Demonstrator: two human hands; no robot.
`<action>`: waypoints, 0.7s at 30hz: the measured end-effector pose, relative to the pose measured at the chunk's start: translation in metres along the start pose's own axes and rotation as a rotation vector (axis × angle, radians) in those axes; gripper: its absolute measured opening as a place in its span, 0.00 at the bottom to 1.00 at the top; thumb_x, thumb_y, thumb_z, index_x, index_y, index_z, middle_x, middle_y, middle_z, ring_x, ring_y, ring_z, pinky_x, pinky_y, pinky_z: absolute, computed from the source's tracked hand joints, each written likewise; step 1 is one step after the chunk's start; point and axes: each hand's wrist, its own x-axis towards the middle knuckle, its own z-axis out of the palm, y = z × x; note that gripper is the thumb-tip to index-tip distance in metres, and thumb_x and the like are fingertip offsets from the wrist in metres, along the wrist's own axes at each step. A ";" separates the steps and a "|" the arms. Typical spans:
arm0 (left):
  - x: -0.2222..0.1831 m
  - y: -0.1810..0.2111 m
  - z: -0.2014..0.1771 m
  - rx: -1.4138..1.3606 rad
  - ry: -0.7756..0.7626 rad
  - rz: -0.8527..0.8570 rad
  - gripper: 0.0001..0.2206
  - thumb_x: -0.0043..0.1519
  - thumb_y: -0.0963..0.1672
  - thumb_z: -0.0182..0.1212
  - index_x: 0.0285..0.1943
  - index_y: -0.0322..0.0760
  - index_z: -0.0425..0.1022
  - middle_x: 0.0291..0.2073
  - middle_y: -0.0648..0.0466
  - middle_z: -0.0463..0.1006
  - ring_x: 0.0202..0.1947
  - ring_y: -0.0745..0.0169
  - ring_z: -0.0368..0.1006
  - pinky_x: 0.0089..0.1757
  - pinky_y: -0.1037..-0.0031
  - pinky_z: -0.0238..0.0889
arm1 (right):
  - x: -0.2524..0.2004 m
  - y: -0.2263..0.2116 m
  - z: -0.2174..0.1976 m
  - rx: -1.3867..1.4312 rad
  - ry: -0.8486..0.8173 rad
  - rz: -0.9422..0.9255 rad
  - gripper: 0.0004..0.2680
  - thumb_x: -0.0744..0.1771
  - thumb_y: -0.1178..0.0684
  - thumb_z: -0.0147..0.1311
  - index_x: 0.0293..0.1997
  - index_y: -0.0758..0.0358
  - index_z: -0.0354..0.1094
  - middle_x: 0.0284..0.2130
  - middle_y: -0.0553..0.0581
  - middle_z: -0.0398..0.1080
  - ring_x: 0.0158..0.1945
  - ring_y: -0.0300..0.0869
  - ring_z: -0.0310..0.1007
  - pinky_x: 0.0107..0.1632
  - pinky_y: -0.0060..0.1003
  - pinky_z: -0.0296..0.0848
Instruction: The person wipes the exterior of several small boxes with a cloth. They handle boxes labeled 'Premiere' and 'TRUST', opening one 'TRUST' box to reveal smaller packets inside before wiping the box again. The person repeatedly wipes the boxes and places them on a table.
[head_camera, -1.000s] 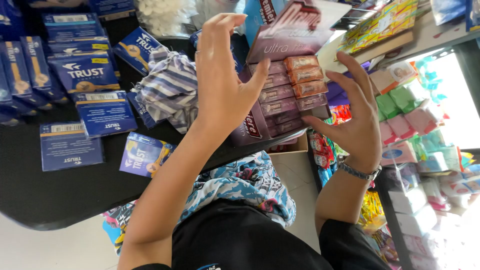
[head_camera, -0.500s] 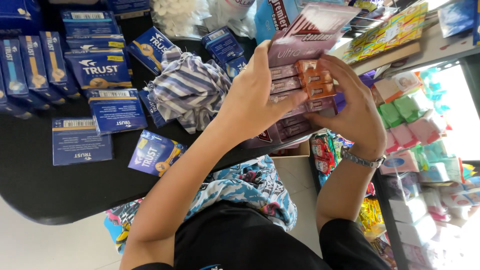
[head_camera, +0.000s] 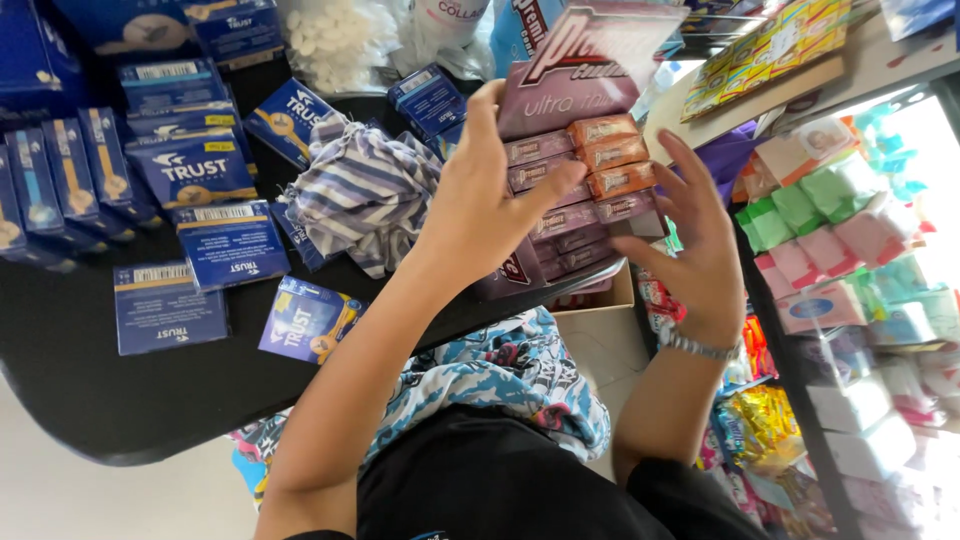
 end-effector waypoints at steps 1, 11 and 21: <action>0.001 0.002 -0.002 0.003 -0.007 0.003 0.42 0.66 0.54 0.69 0.74 0.23 0.46 0.63 0.32 0.71 0.64 0.36 0.72 0.61 0.58 0.65 | -0.010 0.007 0.003 0.004 0.007 0.000 0.37 0.61 0.53 0.72 0.78 0.60 0.51 0.77 0.58 0.54 0.74 0.49 0.62 0.69 0.42 0.70; 0.005 0.017 -0.010 -0.069 -0.011 -0.018 0.29 0.71 0.53 0.60 0.70 0.26 0.59 0.57 0.42 0.78 0.58 0.54 0.78 0.59 0.65 0.69 | -0.049 0.011 0.058 0.320 0.156 -0.028 0.45 0.58 0.58 0.75 0.80 0.63 0.37 0.71 0.60 0.57 0.74 0.48 0.59 0.74 0.43 0.63; 0.022 0.023 -0.009 -0.047 0.054 0.183 0.19 0.79 0.49 0.55 0.67 0.25 0.65 0.57 0.45 0.76 0.59 0.57 0.75 0.60 0.69 0.67 | -0.058 0.055 0.079 0.185 0.334 -0.031 0.32 0.62 0.61 0.73 0.71 0.69 0.52 0.64 0.60 0.64 0.68 0.44 0.66 0.67 0.41 0.67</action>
